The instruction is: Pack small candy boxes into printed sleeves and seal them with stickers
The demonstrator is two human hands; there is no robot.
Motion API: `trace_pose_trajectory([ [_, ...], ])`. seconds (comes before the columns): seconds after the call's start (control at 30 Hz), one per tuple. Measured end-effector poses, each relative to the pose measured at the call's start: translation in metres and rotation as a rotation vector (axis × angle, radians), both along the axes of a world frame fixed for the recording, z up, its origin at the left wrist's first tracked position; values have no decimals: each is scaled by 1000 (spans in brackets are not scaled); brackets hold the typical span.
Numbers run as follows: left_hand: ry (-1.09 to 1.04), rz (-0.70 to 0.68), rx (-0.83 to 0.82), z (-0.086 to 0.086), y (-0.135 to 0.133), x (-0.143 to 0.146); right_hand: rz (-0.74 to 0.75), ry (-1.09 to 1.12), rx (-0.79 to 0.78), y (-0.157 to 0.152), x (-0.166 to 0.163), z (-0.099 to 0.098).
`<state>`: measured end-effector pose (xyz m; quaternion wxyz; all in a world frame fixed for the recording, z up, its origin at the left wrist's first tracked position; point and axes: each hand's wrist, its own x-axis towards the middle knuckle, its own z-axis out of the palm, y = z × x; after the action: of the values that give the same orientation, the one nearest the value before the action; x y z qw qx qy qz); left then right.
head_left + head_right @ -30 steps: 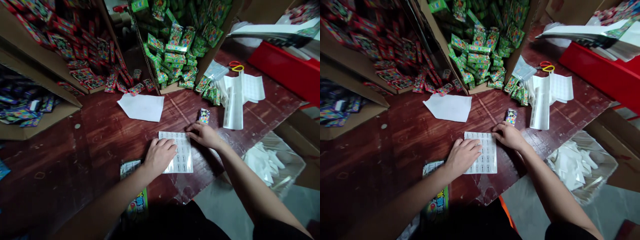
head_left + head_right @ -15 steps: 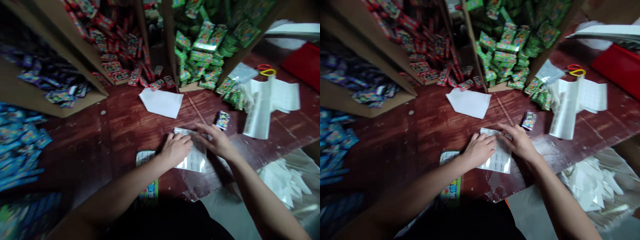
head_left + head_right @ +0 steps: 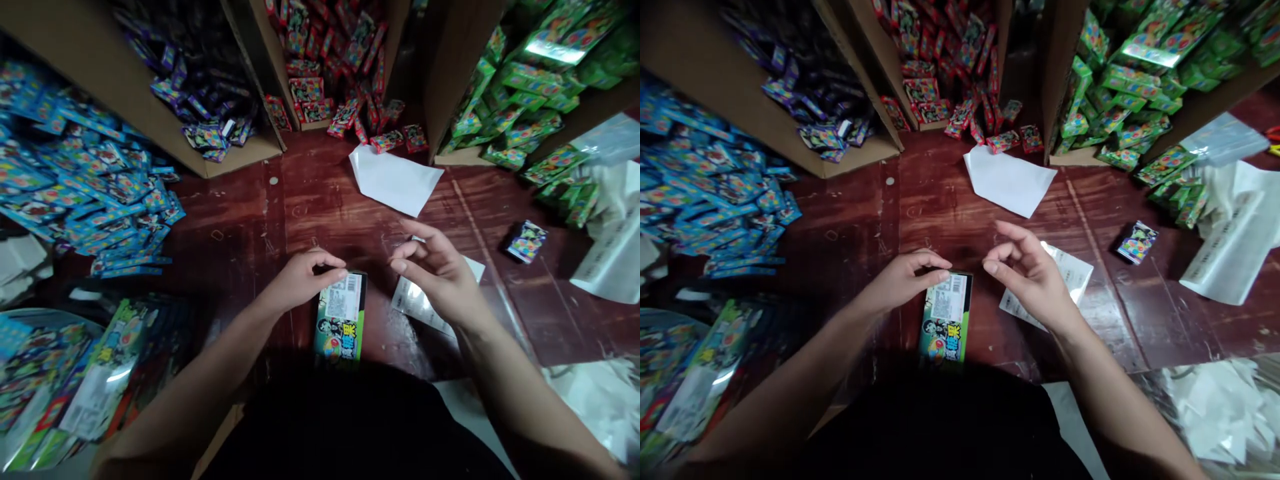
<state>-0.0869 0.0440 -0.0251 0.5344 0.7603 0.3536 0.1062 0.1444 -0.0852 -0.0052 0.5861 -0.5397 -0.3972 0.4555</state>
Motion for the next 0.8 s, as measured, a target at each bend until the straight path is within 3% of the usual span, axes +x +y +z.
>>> trace_pose_trajectory([
  [0.13, -90, 115, -315, 5, 5, -3, 40, 21, 15, 15, -19, 1],
  [0.33, -166, 234, -514, -3, 10, -6, 27, 7, -20, 12, -24, 2],
  [0.47, -182, 209, -484, -6, 8, -11, 26, 0, -44, 10, -27, 0],
  [0.67, -205, 39, -138, 0, 7, -29, 42, 0, -49, 15, -30, 1],
  [0.8, -200, 66, -266, 1, -2, -34, 193, -67, -63, 20, -41, 7],
])
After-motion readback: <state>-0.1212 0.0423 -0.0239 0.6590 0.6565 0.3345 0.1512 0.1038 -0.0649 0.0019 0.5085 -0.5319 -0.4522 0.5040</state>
